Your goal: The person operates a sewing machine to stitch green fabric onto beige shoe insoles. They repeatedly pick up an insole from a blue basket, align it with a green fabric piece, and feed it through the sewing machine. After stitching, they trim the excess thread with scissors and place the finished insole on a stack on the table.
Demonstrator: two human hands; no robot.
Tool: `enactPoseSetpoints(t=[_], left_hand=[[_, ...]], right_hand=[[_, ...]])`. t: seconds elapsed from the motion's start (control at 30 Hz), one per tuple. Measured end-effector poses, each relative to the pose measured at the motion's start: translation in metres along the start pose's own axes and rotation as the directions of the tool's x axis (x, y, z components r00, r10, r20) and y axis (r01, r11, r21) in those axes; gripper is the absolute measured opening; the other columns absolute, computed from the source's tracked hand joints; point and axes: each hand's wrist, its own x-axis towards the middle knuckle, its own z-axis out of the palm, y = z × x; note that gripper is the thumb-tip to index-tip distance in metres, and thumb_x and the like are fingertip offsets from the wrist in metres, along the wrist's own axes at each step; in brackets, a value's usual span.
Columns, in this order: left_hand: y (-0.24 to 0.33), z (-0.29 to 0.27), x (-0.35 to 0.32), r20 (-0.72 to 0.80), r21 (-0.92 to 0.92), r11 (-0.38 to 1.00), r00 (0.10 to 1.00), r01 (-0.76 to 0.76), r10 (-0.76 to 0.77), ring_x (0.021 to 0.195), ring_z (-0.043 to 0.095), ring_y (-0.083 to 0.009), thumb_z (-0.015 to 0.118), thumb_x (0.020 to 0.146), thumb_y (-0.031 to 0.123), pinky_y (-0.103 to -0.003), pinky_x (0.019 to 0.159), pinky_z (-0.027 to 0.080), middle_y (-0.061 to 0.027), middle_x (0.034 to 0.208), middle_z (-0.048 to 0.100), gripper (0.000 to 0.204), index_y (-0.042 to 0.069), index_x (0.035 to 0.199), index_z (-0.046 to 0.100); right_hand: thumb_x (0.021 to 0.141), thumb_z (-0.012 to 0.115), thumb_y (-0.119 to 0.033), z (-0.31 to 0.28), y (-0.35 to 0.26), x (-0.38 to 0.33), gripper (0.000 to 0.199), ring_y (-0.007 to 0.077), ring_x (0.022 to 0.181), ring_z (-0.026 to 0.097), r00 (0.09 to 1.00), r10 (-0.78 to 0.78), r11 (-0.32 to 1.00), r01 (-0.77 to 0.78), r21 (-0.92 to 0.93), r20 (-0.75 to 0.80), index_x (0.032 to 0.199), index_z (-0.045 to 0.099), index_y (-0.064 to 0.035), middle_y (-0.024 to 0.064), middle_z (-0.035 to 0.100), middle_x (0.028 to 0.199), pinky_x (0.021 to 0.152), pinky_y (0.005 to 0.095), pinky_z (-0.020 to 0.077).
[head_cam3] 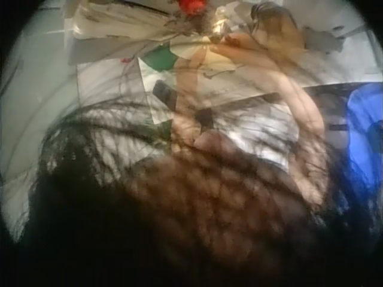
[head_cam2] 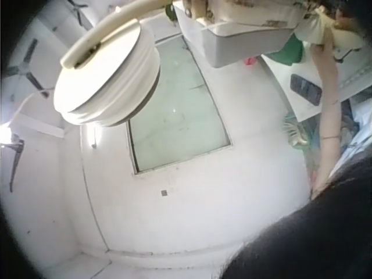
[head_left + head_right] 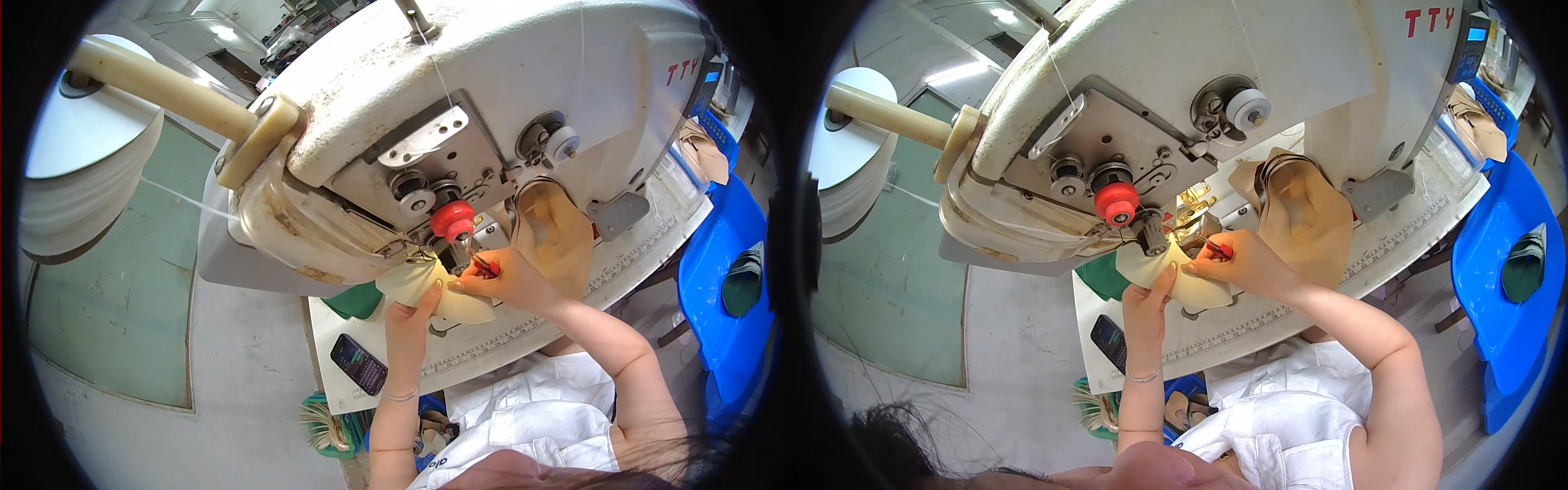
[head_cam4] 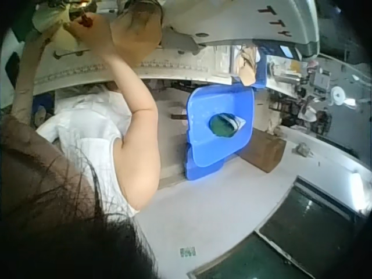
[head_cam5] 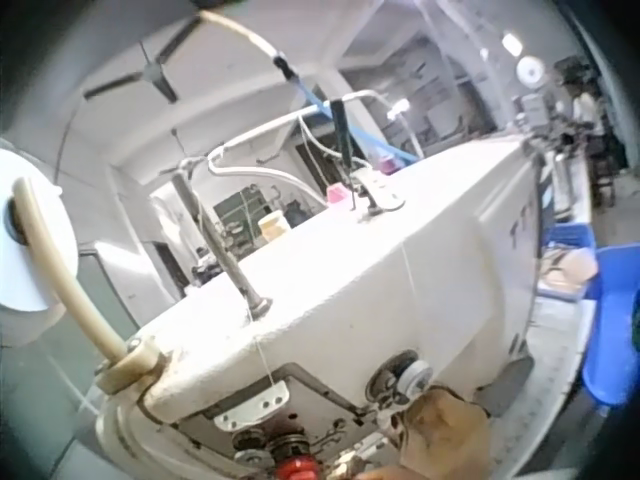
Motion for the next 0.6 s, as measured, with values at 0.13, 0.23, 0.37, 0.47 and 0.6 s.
enactPoseSetpoints(t=[0.13,0.23,0.37,0.47,0.6], left_hand=[[0.003,0.004,0.002,0.006,-0.148,0.989,1.000,0.023,-0.022,0.082,0.061,-0.0092,0.062,0.089,0.013,-0.023,0.070,0.048,-0.0048,0.095,0.066,0.022,-0.002,0.106,0.063],[-0.001,-0.008,0.016,0.058,-0.151,0.988,0.998,0.029,-0.021,0.081,0.061,-0.0089,0.061,0.090,0.013,-0.023,0.068,0.049,-0.0054,0.096,0.065,0.022,-0.002,0.107,0.062],[-0.002,-0.016,0.020,0.062,-0.226,0.972,0.997,0.063,-0.050,0.084,0.061,-0.0090,0.060,0.090,0.013,-0.024,0.072,0.049,-0.0058,0.101,0.064,0.024,-0.003,0.108,0.059],[0.001,-0.006,0.009,0.010,-0.376,0.923,0.996,0.081,-0.083,0.086,0.060,-0.0087,0.060,0.091,0.013,-0.024,0.074,0.048,-0.0057,0.104,0.063,0.027,-0.005,0.111,0.058],[0.002,0.011,-0.003,-0.092,-0.100,0.995,0.996,0.005,-0.015,0.084,0.057,-0.0060,0.061,0.091,0.016,-0.022,0.075,0.045,-0.0031,0.100,0.063,0.030,-0.005,0.112,0.058]], right_hand=[[0.084,0.069,-0.024,0.002,-0.004,-0.001,0.027,0.0020,0.056,0.037,0.999,-0.028,0.999,0.028,-0.021,-0.029,0.071,0.061,-0.0028,-0.0064,0.046,0.059,0.049,0.0232,0.0282],[0.085,0.068,-0.025,0.004,-0.014,-0.002,0.028,0.0024,0.056,0.034,0.999,-0.013,1.000,0.013,0.021,-0.038,0.070,0.060,-0.0031,-0.0069,0.042,0.059,0.049,0.0239,0.0263],[0.085,0.068,-0.027,0.007,-0.004,-0.002,0.030,0.0028,0.057,0.031,0.997,0.050,0.995,-0.045,0.088,-0.060,0.070,0.058,-0.0034,-0.0076,0.039,0.059,0.051,0.0237,0.0250],[0.084,0.069,-0.027,0.008,-0.001,-0.002,0.030,0.0028,0.056,0.031,0.996,0.057,0.998,-0.055,0.038,-0.072,0.070,0.057,-0.0031,-0.0069,0.039,0.058,0.050,0.0237,0.0250],[0.081,0.073,-0.026,0.007,-0.001,0.001,0.036,0.0034,0.055,0.031,0.976,-0.145,0.967,0.106,-0.230,-0.163,0.065,0.051,-0.0025,-0.0044,0.038,0.055,0.047,0.0249,0.0249]])
